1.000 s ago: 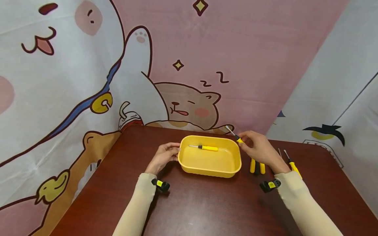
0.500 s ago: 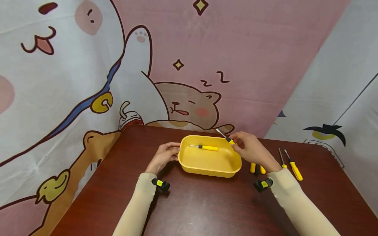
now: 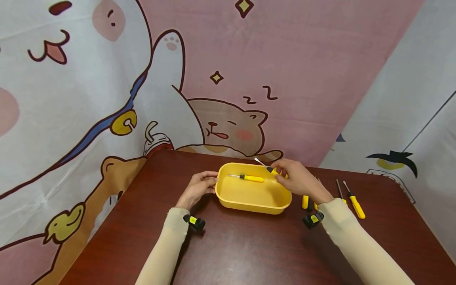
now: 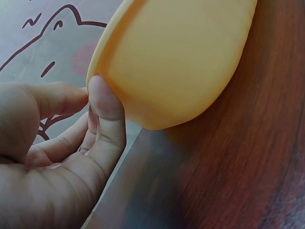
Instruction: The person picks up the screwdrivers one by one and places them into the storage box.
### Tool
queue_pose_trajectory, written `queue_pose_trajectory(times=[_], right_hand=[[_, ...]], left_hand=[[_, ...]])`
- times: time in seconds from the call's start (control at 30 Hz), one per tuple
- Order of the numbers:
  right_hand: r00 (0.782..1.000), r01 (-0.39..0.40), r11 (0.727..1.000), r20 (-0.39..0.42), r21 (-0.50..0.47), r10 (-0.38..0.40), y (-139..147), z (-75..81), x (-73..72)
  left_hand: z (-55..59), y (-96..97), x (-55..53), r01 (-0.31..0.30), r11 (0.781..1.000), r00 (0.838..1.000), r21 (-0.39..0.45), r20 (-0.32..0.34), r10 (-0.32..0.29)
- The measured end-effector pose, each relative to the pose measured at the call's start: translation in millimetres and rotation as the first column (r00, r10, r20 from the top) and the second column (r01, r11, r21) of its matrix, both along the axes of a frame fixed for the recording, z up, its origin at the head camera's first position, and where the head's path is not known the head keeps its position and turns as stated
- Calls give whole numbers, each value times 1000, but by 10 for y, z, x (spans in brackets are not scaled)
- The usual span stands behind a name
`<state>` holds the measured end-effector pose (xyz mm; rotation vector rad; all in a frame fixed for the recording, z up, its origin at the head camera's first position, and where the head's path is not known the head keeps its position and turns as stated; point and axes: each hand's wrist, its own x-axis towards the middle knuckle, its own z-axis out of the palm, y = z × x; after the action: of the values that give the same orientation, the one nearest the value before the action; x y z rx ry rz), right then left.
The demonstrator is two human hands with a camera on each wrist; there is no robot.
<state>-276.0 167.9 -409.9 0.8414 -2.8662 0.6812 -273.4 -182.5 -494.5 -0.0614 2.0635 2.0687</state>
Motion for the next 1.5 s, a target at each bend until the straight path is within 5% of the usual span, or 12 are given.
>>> queue_pose_trajectory(times=[0.4, 0.9, 1.5], right_hand=[[1000, -1, 998, 24, 69, 0, -125, 74, -69], [995, -92, 982, 45, 167, 86, -333, 80, -194], [968, -245, 925, 25, 289, 249, -636, 47, -362]], left_hand=[[-4, 11, -7, -9, 1000, 1000, 8, -2, 9], [-18, -12, -26, 2, 1000, 1000, 24, 1, -2], [0, -15, -28, 13, 999, 1000, 29, -4, -13]])
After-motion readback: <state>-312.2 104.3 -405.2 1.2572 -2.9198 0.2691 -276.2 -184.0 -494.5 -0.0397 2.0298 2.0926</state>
